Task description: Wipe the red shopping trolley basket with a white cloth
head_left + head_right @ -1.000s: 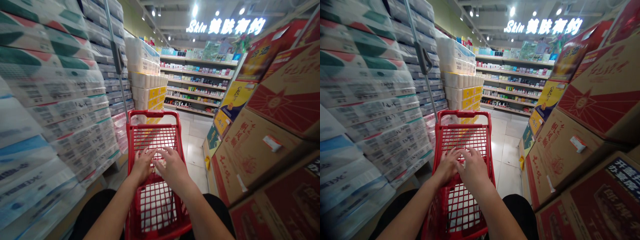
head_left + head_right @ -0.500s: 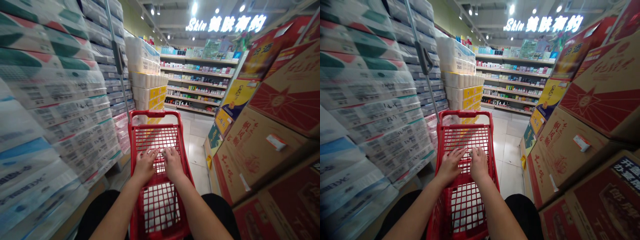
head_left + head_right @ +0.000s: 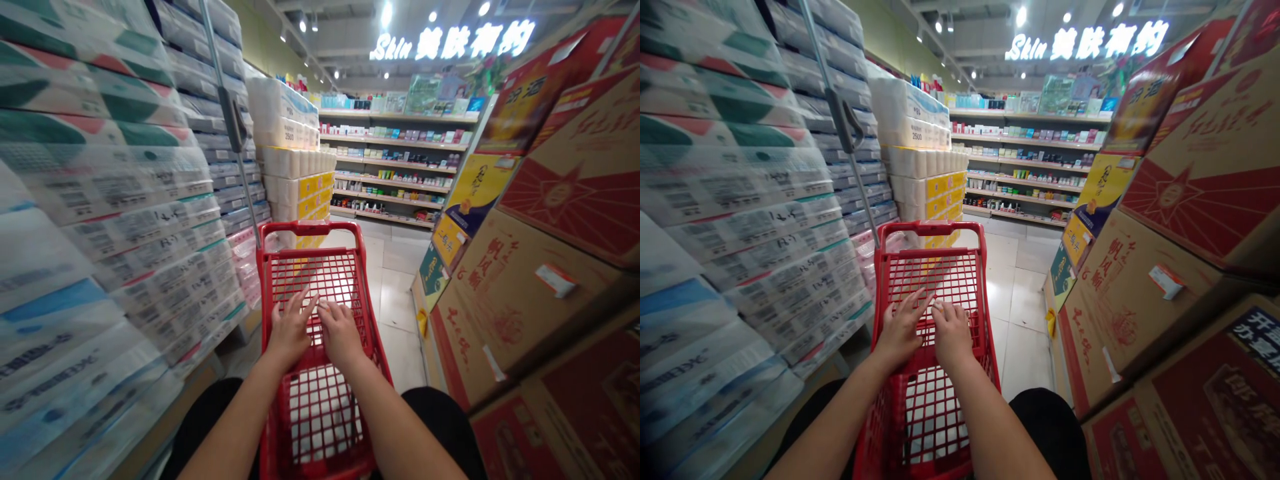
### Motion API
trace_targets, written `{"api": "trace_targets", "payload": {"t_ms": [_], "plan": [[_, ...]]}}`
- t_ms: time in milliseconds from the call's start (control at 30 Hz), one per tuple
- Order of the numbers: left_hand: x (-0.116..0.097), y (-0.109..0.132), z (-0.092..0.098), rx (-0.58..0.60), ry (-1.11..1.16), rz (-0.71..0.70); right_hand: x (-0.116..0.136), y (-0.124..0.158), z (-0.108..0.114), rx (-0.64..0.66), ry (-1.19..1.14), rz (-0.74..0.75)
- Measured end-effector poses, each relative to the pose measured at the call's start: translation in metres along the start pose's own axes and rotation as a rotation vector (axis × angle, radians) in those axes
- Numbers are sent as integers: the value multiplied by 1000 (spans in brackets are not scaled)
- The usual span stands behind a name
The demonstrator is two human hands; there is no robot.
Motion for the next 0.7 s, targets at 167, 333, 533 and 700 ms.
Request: {"api": "trace_targets", "payload": {"t_ms": [167,333,533,700], "plan": [[1,1,-1,3,15,3,-13,5,8,-88,-96,-140],[0,0,0,-8,15,6,6,8,-3,15,-135,85],[-1,0,1,-6,26,-7,-4,7,5,-80,-125,-116],[-1,0,1,-1,34,6,12,11,3,57,-155,42]]}}
Point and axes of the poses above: each hand's wrist, its own y-axis away from the middle knuckle, its own z-axis out of the back of the hand, x = y × z, the point moved 6 cm from there along -y, towards the middle knuckle, and after that the axes turned 2 degrees about x, right-handed, at the moved point
